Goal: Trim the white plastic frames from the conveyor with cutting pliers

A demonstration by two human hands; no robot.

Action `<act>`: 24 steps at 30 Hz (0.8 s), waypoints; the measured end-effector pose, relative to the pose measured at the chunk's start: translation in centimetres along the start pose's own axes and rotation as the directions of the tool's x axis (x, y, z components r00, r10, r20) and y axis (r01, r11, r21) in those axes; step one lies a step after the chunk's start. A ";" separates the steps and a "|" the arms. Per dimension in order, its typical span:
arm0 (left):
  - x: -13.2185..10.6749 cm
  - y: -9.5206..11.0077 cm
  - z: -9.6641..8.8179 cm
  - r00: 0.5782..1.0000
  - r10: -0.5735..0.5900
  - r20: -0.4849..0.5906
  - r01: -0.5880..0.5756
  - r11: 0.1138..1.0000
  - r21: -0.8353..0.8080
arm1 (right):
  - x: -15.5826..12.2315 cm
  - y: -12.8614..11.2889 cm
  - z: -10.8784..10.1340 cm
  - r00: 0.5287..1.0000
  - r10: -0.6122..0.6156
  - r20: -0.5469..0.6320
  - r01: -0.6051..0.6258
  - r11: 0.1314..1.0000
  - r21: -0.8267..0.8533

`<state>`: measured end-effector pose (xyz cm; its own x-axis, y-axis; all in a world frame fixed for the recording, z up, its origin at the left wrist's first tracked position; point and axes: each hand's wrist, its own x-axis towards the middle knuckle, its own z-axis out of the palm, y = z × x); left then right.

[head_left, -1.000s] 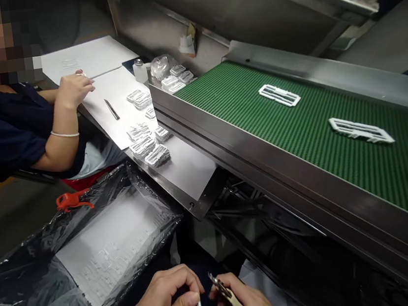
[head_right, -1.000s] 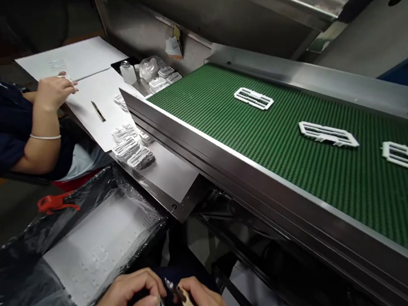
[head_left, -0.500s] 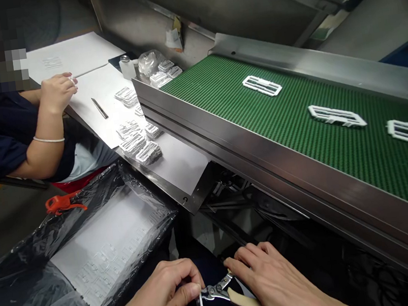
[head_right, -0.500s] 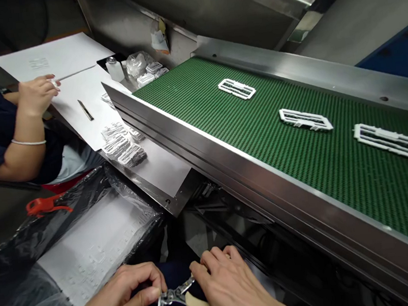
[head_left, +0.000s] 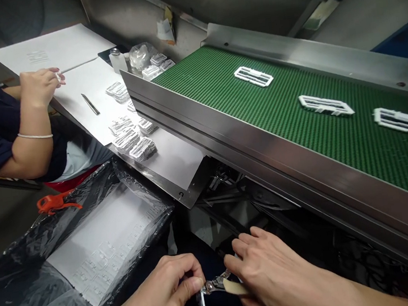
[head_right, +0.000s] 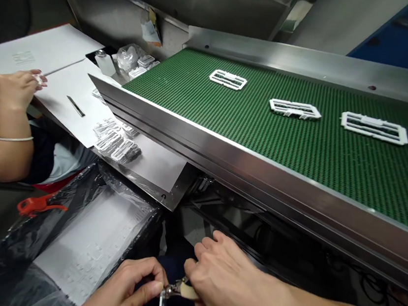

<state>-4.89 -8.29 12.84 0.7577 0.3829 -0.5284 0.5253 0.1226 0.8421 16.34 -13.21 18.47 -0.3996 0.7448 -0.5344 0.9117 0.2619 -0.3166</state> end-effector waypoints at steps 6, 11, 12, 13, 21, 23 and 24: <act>0.5 -1.1 0.3 0.997 0.002 -0.077 -0.015 0.985 -0.172 | 0.6 1.3 0.8 0.994 0.097 0.060 -0.104 0.985 0.135; 1.4 -2.6 2.4 0.987 0.003 -0.163 -0.071 0.908 -0.412 | -0.3 3.4 4.7 0.869 0.452 0.203 -0.474 0.639 0.606; 1.7 -3.0 3.0 0.986 0.015 -0.166 -0.094 0.873 -0.478 | -0.6 3.6 5.4 0.854 0.464 0.235 -0.495 0.585 0.643; 2.0 -3.3 3.6 0.984 0.023 -0.177 -0.118 0.825 -0.553 | -0.9 3.7 6.0 0.848 0.470 0.243 -0.500 0.559 0.662; 3.6 -3.1 3.3 0.983 -0.183 0.012 0.056 0.235 -0.970 | -1.2 2.7 5.0 0.883 0.462 -0.079 -0.360 0.777 0.517; 3.5 -2.5 2.7 0.979 -0.194 0.062 0.100 0.194 -0.976 | -0.9 2.7 4.7 0.892 0.440 -0.106 -0.350 0.819 0.456; 3.5 -2.2 2.6 0.977 -0.200 0.078 0.116 0.184 -0.976 | -0.8 2.7 4.6 0.896 0.428 -0.117 -0.341 0.834 0.434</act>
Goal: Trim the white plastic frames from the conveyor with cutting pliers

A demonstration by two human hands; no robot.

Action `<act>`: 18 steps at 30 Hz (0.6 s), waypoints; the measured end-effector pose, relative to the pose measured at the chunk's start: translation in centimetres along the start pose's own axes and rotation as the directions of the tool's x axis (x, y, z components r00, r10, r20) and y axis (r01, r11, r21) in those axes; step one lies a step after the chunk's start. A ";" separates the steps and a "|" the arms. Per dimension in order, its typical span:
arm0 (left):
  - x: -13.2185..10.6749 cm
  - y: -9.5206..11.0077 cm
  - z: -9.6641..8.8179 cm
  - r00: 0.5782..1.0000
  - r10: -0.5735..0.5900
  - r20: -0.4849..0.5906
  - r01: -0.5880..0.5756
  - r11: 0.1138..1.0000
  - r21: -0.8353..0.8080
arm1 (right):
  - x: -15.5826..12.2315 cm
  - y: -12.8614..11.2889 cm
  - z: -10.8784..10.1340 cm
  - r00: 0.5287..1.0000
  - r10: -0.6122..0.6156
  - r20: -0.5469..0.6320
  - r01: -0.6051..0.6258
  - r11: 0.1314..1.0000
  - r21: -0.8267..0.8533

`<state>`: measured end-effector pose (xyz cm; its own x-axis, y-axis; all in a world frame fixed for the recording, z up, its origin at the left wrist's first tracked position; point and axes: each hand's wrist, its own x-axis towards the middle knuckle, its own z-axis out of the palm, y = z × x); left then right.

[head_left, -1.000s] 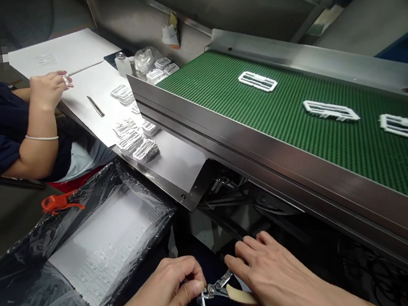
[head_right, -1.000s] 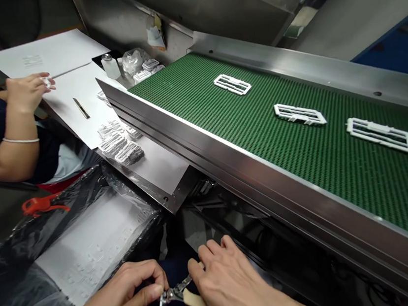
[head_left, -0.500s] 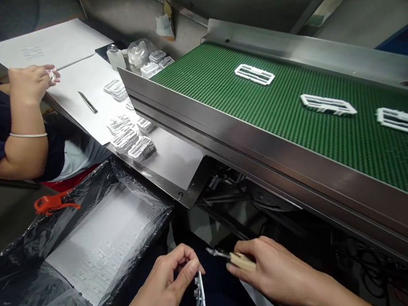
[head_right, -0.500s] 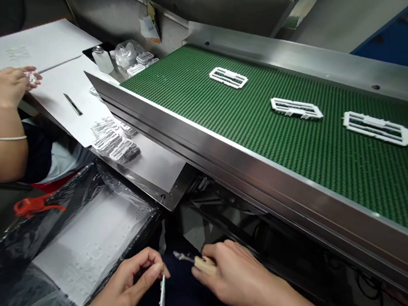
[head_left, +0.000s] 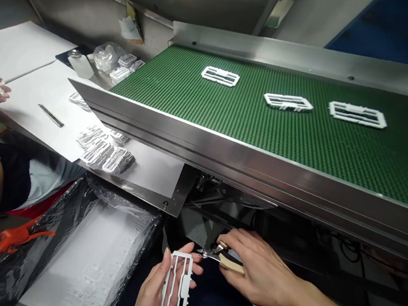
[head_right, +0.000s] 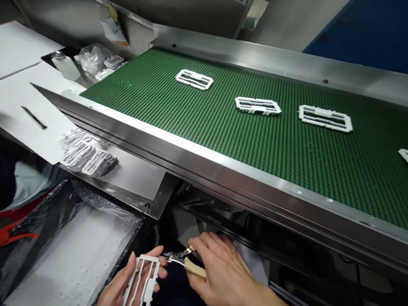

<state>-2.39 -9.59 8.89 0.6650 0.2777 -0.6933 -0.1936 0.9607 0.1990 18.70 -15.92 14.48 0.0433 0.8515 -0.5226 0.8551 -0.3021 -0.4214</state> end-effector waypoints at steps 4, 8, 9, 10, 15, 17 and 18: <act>-0.2 0.2 0.7 0.999 -0.040 -0.033 0.039 0.999 -0.010 | 0.4 0.2 0.2 0.999 -0.050 0.003 0.050 0.998 -0.033; -0.2 0.2 0.8 0.998 -0.050 -0.033 0.050 0.999 -0.004 | 0.8 0.3 0.5 0.997 -0.081 0.002 0.081 0.995 -0.061; -0.1 0.2 0.8 0.998 -0.050 -0.026 0.050 0.999 0.006 | 1.0 0.3 0.5 0.996 -0.091 0.006 0.092 0.993 -0.073; -0.1 0.2 0.7 0.999 -0.049 -0.017 0.049 0.999 0.017 | 1.1 0.3 0.5 0.995 -0.101 0.011 0.101 0.991 -0.086; 0.1 0.1 0.2 0.998 -0.057 0.017 0.055 0.996 0.074 | 1.5 0.1 0.5 0.992 -0.121 0.034 0.124 0.983 -0.135; 0.1 0.0 0.1 0.998 -0.056 0.016 0.054 0.995 0.084 | 1.6 0.1 0.5 0.992 -0.122 0.037 0.126 0.981 -0.147; 0.1 0.0 0.1 0.998 -0.055 0.015 0.054 0.995 0.086 | 1.6 0.0 0.5 0.992 -0.123 0.037 0.127 0.980 -0.153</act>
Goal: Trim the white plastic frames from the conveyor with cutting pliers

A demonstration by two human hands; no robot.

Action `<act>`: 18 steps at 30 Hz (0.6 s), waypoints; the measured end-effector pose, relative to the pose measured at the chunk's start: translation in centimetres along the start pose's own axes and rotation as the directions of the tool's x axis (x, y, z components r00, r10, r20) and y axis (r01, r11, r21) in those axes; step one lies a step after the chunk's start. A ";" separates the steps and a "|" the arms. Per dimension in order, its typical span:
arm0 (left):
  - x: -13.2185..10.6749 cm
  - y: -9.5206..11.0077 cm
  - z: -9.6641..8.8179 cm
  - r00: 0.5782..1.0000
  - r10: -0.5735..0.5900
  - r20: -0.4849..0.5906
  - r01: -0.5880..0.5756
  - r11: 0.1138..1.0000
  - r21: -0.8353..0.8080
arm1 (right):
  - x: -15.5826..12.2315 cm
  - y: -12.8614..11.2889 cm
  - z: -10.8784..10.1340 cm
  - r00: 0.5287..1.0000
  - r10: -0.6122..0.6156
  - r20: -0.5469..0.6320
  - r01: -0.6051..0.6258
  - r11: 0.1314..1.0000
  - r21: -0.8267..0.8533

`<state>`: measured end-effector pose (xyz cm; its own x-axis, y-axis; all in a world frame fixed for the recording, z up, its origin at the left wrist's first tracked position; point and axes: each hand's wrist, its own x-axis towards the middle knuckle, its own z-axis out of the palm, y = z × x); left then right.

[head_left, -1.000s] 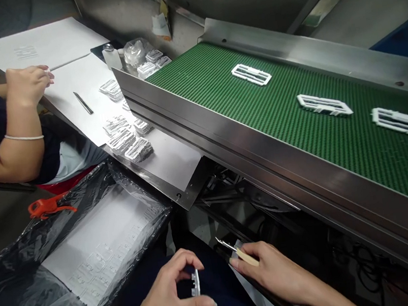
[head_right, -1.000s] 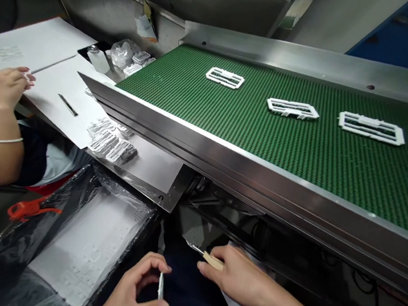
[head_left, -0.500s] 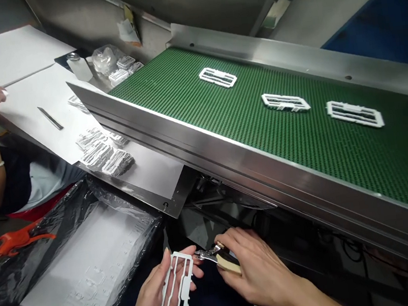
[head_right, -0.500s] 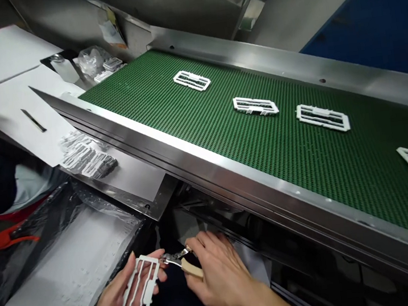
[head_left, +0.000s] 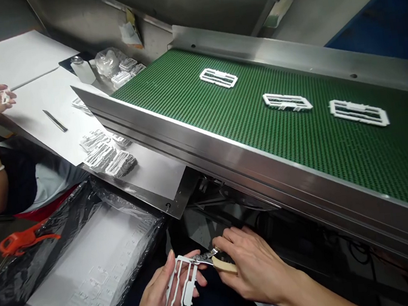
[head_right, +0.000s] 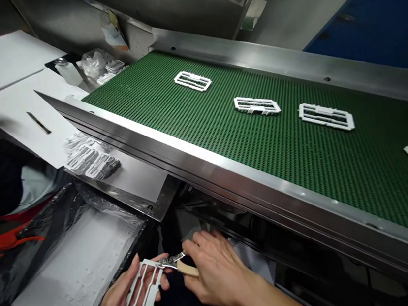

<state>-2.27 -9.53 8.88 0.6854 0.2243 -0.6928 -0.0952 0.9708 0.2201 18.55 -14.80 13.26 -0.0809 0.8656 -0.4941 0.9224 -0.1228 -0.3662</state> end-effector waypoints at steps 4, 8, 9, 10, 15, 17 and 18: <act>-0.1 0.0 0.1 1.000 0.008 -0.030 -0.008 1.000 0.004 | 0.0 -0.1 -0.1 1.000 -0.018 -0.018 0.018 1.000 0.016; -0.3 0.2 0.5 0.998 0.020 -0.059 -0.021 1.000 -0.008 | 0.3 -0.1 0.0 0.999 -0.013 -0.044 0.019 0.991 0.136; -0.3 0.2 0.6 0.998 0.022 -0.056 -0.023 1.000 -0.015 | 0.5 0.0 0.1 0.999 0.002 -0.044 0.006 0.985 0.171; -0.3 0.3 0.7 0.998 0.025 -0.052 -0.026 0.999 -0.021 | 0.6 0.1 0.2 0.999 0.027 -0.044 -0.017 0.977 0.210; 0.1 1.0 1.1 0.996 0.065 -0.054 -0.069 0.995 -0.077 | 1.7 0.3 1.4 0.965 0.261 -0.017 -0.217 0.838 0.500; 0.5 1.2 1.0 0.996 0.074 -0.054 -0.079 0.992 -0.098 | 2.0 -0.3 1.7 0.945 0.327 -0.011 -0.256 0.762 0.595; 0.7 1.2 0.9 0.996 0.073 -0.058 -0.078 0.992 -0.096 | 2.1 -0.8 1.8 0.939 0.343 -0.013 -0.260 0.735 0.627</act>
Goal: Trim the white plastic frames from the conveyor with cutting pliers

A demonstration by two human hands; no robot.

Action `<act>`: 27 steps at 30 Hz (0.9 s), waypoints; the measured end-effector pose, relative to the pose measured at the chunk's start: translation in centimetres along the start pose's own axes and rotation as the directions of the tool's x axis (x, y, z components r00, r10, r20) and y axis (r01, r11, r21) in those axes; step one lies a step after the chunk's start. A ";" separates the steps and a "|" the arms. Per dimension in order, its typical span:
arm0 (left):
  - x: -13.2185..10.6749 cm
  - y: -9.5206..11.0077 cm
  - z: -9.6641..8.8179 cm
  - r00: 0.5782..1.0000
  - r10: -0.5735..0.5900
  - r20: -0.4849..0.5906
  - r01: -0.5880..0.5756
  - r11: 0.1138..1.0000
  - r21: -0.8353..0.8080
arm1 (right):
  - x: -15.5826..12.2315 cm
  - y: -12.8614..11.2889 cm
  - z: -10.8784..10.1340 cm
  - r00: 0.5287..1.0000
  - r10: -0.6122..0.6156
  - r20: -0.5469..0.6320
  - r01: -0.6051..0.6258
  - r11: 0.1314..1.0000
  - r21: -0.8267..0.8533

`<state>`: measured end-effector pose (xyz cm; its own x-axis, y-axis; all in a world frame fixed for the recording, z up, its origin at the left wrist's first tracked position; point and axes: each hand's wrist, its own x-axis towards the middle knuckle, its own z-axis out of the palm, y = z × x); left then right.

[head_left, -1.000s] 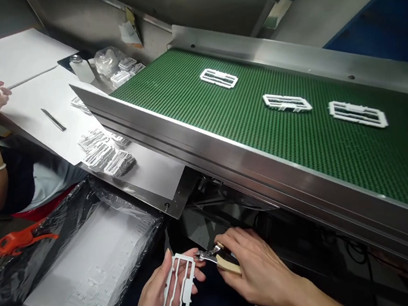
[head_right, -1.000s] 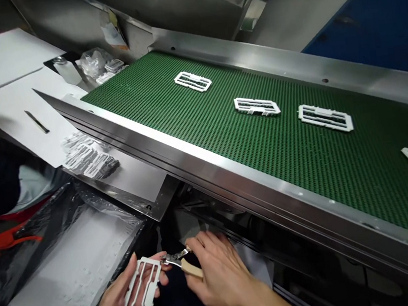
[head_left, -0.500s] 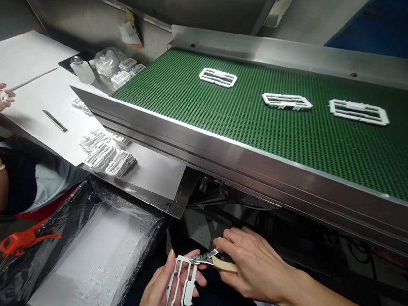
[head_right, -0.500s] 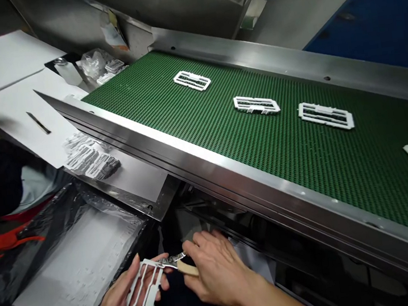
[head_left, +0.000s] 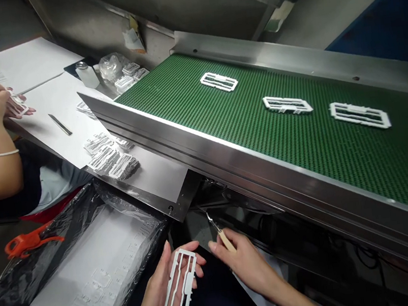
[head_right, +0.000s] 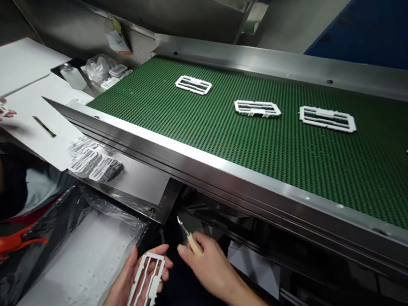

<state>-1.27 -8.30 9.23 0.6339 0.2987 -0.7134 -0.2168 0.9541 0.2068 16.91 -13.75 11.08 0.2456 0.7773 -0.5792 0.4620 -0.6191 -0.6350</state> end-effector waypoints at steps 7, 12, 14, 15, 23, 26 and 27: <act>1.9 -1.3 -0.1 0.986 0.153 -0.059 -0.136 0.966 0.220 | 0.2 -3.5 3.9 0.998 -0.033 -0.053 0.050 0.937 0.345; 2.5 -1.5 0.1 0.962 0.263 -0.076 -0.219 0.905 0.364 | 0.8 -3.5 5.0 0.991 -0.084 -0.103 0.120 0.904 0.410; 2.5 -1.3 -0.2 0.969 0.204 -0.137 -0.143 0.923 0.357 | 0.9 -2.7 4.6 0.990 -0.064 -0.124 0.111 0.902 0.417; 2.4 -1.3 -0.3 0.971 0.180 -0.158 -0.117 0.932 0.342 | 0.9 -2.2 4.4 0.989 -0.042 -0.139 0.096 0.909 0.405; 2.4 -0.6 -0.3 0.985 0.134 -0.107 -0.110 0.972 0.209 | 0.6 1.0 2.8 0.972 0.052 -0.227 -0.005 0.979 0.204; 2.2 0.0 0.1 0.996 0.064 -0.054 -0.060 0.996 0.058 | 0.2 1.2 2.8 0.976 0.065 -0.209 -0.026 0.983 0.180; 2.1 0.2 0.2 0.998 0.044 -0.039 -0.044 0.999 0.014 | 0.1 1.3 2.8 0.976 0.067 -0.207 -0.031 0.984 0.175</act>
<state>0.21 -7.50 7.91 0.5943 0.3396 -0.7290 -0.2338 0.9403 0.2474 15.10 -14.80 8.80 0.4471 0.7401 -0.5024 0.2975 -0.6527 -0.6967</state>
